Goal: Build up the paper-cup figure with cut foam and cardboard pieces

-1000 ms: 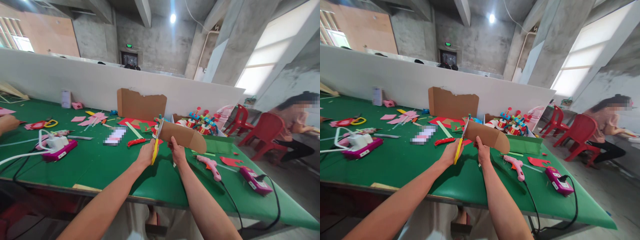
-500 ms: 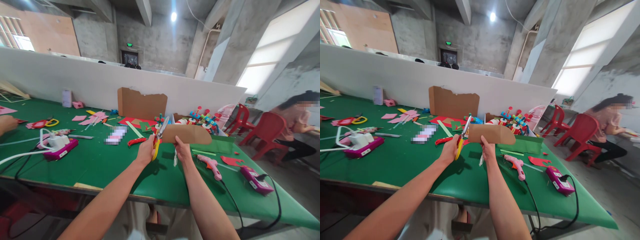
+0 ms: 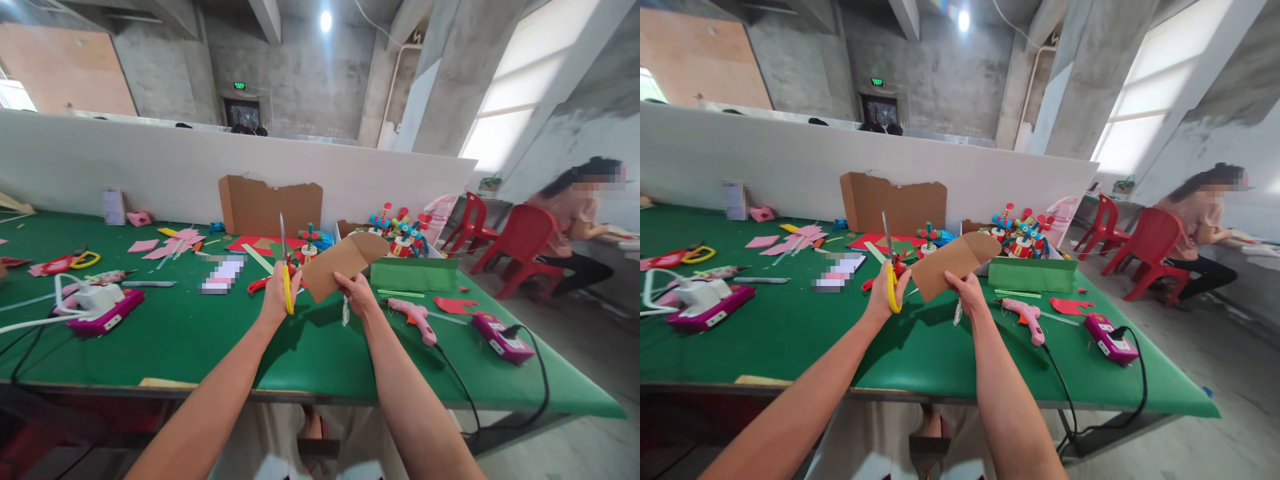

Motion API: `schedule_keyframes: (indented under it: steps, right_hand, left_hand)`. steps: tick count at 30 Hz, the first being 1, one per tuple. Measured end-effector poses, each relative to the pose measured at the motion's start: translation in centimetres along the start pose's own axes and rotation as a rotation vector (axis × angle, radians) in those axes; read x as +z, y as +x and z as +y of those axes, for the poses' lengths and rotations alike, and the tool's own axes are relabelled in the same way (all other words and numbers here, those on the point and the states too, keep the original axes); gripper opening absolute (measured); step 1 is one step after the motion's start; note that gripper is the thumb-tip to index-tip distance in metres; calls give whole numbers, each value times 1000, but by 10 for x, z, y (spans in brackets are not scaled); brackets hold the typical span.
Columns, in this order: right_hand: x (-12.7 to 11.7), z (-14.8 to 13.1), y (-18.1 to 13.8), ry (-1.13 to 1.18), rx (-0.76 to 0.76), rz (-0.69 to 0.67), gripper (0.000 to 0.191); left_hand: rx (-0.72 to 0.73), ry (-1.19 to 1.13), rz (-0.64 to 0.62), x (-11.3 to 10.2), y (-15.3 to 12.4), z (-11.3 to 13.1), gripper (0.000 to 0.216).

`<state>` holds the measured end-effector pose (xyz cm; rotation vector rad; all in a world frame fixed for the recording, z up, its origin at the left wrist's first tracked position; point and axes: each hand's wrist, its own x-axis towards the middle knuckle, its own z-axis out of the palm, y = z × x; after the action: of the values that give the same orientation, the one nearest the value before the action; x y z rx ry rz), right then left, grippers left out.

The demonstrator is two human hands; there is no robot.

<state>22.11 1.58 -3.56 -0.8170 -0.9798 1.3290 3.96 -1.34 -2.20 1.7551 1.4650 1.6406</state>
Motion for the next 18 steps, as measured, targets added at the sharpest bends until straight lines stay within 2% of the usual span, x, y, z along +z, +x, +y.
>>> schedule_keyframes:
  steps: [4, 8, 11, 14, 18]
  right_hand:
    - [3, 0, -2, -68, 31, -55, 42]
    - [6, 0, 1, 24, -95, 36, 37]
    - [6, -3, 1, 93, -118, 59, 36]
    - [5, -6, -4, 56, -66, -10, 36]
    - [7, -8, -8, -55, 6, -137, 36]
  left_hand:
    - [-27, -55, -22, 1, 1, 0, 18]
    - [-92, -179, -128, 6, -1, -3, 20]
    - [-64, -227, -231, 9, -5, -6, 22]
    - [-13, -216, -257, 10, -6, -9, 25]
    - [-78, -261, -236, 9, -4, -10, 30]
